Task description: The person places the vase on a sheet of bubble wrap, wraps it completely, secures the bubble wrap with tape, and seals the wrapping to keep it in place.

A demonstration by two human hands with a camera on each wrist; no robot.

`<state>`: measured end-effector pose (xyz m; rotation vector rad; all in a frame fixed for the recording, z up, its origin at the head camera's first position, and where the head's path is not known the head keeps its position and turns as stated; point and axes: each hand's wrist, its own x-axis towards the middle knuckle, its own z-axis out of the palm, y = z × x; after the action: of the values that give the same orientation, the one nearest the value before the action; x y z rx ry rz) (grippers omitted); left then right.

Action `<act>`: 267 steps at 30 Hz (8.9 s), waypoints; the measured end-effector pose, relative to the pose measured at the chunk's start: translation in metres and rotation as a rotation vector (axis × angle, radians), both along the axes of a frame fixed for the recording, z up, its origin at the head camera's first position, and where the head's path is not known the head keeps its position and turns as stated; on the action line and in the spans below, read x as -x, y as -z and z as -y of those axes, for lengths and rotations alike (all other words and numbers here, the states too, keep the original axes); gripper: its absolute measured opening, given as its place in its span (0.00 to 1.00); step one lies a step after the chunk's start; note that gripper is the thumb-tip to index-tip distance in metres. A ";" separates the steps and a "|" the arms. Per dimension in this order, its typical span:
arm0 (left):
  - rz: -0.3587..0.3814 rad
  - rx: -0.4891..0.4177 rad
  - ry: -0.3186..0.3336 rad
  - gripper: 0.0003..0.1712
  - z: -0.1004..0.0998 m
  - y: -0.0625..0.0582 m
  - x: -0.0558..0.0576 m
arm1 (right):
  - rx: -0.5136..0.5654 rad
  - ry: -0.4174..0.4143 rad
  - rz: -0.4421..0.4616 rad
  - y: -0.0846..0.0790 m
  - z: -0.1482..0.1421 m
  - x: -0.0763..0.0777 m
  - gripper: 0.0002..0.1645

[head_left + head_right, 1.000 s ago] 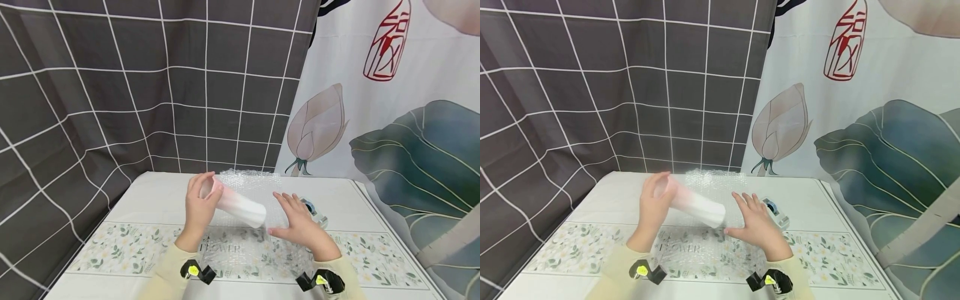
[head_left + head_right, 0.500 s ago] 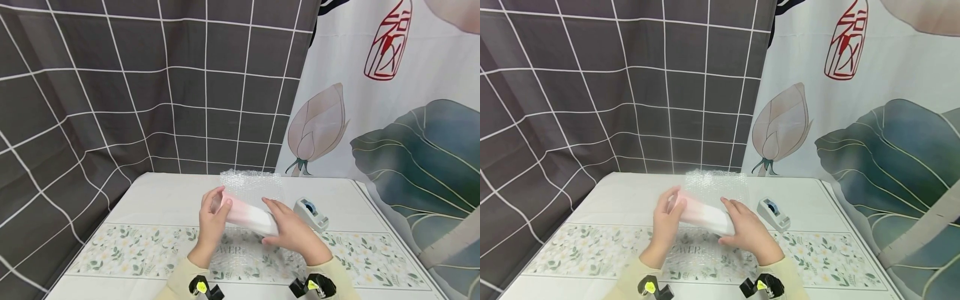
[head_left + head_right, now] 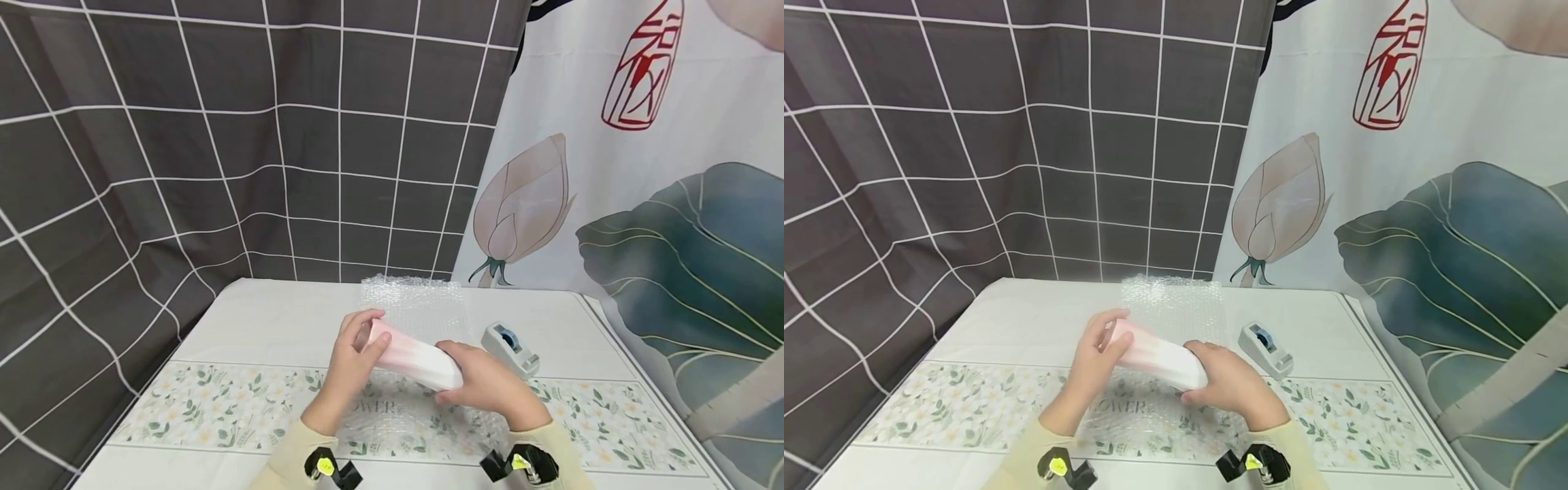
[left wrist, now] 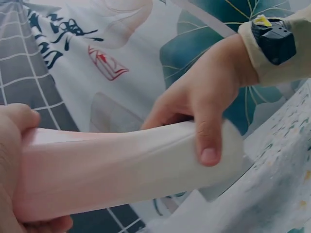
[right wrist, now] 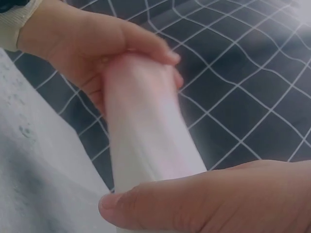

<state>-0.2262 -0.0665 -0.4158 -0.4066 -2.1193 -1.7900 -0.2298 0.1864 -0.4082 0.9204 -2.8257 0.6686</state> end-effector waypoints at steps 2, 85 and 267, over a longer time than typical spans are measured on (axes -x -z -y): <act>0.004 0.118 0.027 0.20 0.006 -0.002 0.000 | 0.003 -0.013 -0.018 -0.001 -0.003 0.000 0.41; -0.252 1.372 0.108 0.32 -0.037 0.028 -0.026 | -0.342 0.080 0.150 0.021 0.031 -0.009 0.36; 0.394 1.203 0.393 0.50 0.005 0.012 -0.007 | -0.143 0.026 0.651 0.022 0.012 -0.001 0.33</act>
<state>-0.2188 -0.0715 -0.4276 -0.8220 -3.4090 -0.4948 -0.2292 0.1748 -0.4304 0.7911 -3.4833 0.9113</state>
